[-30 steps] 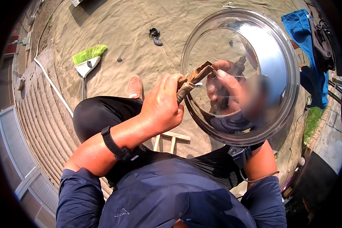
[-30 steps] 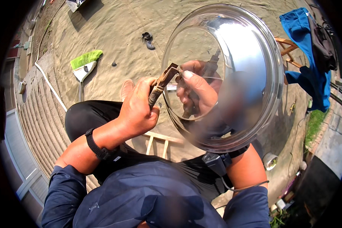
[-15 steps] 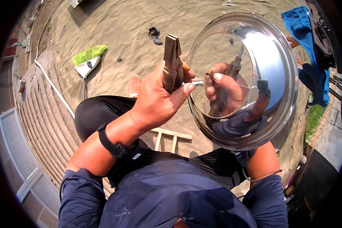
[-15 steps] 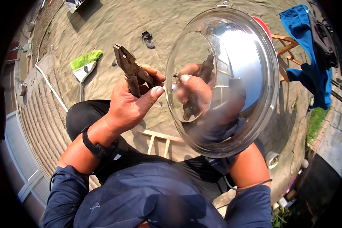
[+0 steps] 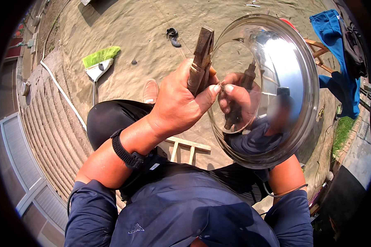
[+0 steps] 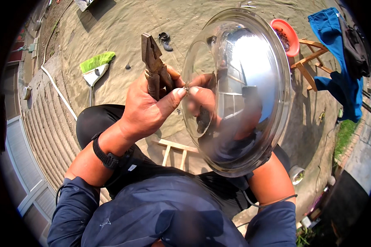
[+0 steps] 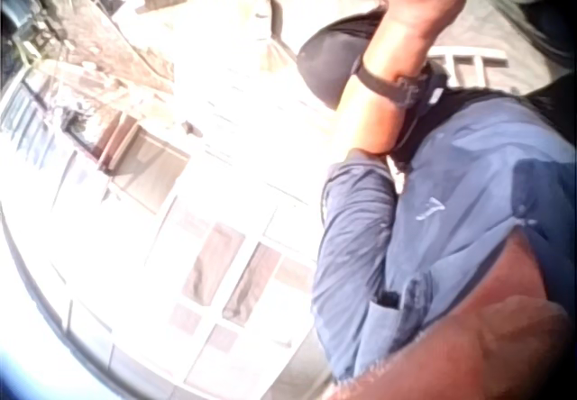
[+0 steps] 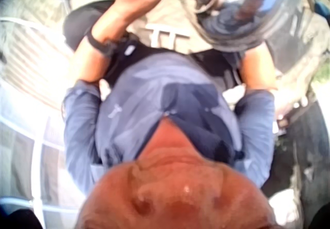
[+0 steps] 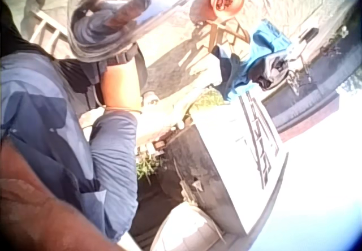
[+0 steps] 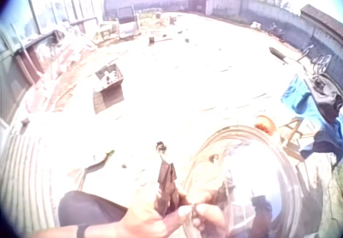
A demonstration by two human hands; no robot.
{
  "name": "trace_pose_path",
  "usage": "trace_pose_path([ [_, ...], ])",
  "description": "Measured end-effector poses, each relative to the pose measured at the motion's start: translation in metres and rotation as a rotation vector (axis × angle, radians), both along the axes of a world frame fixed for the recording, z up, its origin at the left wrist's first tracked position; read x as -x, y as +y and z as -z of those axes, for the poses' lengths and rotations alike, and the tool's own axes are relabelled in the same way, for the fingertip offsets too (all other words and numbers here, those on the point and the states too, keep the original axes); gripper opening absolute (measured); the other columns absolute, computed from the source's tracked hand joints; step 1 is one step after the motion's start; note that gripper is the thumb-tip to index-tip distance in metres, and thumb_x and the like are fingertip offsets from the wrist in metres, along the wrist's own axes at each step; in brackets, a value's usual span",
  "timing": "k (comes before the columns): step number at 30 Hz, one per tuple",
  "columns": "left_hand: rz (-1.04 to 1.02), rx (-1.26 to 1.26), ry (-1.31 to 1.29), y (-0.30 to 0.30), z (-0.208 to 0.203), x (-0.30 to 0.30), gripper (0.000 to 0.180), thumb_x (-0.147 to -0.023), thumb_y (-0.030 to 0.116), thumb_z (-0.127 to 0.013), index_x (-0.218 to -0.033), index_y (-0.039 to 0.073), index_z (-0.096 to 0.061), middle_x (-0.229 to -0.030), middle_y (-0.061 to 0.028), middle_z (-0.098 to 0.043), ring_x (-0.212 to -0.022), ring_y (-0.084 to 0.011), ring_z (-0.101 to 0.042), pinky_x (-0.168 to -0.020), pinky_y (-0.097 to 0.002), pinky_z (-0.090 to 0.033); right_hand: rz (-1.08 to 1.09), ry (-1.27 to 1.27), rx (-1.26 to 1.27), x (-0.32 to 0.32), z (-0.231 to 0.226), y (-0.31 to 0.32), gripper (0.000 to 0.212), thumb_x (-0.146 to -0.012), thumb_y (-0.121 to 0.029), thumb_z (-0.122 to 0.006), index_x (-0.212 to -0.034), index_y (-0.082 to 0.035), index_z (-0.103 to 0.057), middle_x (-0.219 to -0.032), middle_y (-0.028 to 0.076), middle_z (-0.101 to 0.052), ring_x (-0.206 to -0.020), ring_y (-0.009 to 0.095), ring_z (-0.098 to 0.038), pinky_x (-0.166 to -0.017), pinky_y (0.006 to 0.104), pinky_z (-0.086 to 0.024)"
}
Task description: The person uses a screwdriver and pliers to tighten or adjust the handle and center screw on a metallic pot lid, then carries the lid into a kitchen and places it in a cabinet.
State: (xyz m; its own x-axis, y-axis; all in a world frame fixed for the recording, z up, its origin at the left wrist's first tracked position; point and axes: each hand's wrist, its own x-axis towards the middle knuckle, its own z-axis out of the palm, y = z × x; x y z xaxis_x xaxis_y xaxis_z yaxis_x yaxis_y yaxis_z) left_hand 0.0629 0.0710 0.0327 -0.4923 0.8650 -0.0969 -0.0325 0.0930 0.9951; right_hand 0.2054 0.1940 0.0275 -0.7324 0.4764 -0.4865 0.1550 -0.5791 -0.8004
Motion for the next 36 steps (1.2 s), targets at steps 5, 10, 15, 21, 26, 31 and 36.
trace_pose_path([
  [5,-0.004,0.049,-0.003,0.000,0.004,0.002,0.025,-0.090,0.010,-0.072,-0.109,0.000,-0.059,-0.091,-0.0058,-0.067,-0.082,-0.0120,-0.063,-0.075,-0.0291,-0.052,0.010,0.046,0.019,0.008,0.012,-0.005,0.026,-0.094,-0.021,-0.067,-0.108,0.000,-0.060,-0.087,0.004,-0.064,-0.079,0.012,-0.060,-0.070,0.0239,-0.048],
  [10,0.006,0.102,-0.056,-0.003,0.004,0.005,0.026,-0.092,0.014,-0.070,-0.111,-0.001,-0.060,-0.090,-0.0051,-0.065,-0.082,-0.0111,-0.062,-0.076,-0.0291,-0.052,0.027,0.092,0.063,0.013,0.018,-0.009,0.037,-0.096,-0.026,-0.066,-0.118,0.002,-0.056,-0.095,0.007,-0.065,-0.085,0.015,-0.063,-0.074,0.0256,-0.050],
  [15,0.014,0.137,-0.255,0.000,0.002,0.008,0.029,-0.093,0.016,-0.070,-0.114,0.000,-0.059,-0.089,-0.0050,-0.066,-0.077,-0.0082,-0.059,-0.068,-0.0258,-0.050,0.035,0.127,0.119,0.009,0.014,-0.003,0.047,-0.097,-0.031,-0.065,-0.127,0.003,-0.052,-0.104,0.011,-0.067,-0.092,0.017,-0.066,-0.079,0.0273,-0.053],
  [21,-0.060,0.176,-0.334,-0.009,0.005,0.019,0.028,-0.094,0.016,-0.068,-0.116,0.004,-0.057,-0.087,-0.0058,-0.066,-0.063,-0.0068,-0.057,-0.050,-0.0192,-0.043,-0.046,0.364,0.343,-0.003,-0.024,0.009,0.052,-0.098,-0.030,-0.065,-0.133,0.006,-0.051,-0.115,0.015,-0.068,-0.102,0.020,-0.068,-0.085,0.0292,-0.055],
  [26,-0.041,0.118,-0.415,-0.008,0.006,0.036,0.031,-0.094,0.020,-0.069,-0.116,0.003,-0.058,-0.082,-0.0040,-0.065,-0.059,-0.0046,-0.053,-0.049,-0.0198,-0.042,-0.257,-0.087,-0.525,-0.026,-0.016,0.035,0.042,-0.089,-0.011,-0.069,-0.126,0.003,-0.056,-0.099,0.004,-0.065,-0.086,0.011,-0.060,-0.076,0.0272,-0.051],
  [31,-0.092,0.102,-0.405,-0.024,0.012,0.055,0.030,-0.093,0.017,-0.069,-0.117,0.004,-0.057,-0.088,-0.0040,-0.066,-0.069,-0.0070,-0.060,-0.051,-0.0191,-0.044,-0.288,-0.152,-0.509,-0.048,0.003,0.051,0.038,-0.089,-0.007,-0.066,-0.124,0.001,-0.055,-0.090,0.001,-0.060,-0.079,0.009,-0.055,-0.070,0.0279,-0.048],
  [36,-0.036,0.179,-0.359,-0.020,0.014,0.049,0.030,-0.092,0.017,-0.070,-0.116,0.004,-0.057,-0.087,-0.0031,-0.066,-0.070,-0.0079,-0.061,-0.053,-0.0211,-0.045,-0.090,-0.038,-0.015,-0.033,0.019,0.019,0.032,-0.094,-0.015,-0.069,-0.120,-0.001,-0.057,-0.089,-0.001,-0.062,-0.074,0.008,-0.059,-0.065,0.0261,-0.049],
])
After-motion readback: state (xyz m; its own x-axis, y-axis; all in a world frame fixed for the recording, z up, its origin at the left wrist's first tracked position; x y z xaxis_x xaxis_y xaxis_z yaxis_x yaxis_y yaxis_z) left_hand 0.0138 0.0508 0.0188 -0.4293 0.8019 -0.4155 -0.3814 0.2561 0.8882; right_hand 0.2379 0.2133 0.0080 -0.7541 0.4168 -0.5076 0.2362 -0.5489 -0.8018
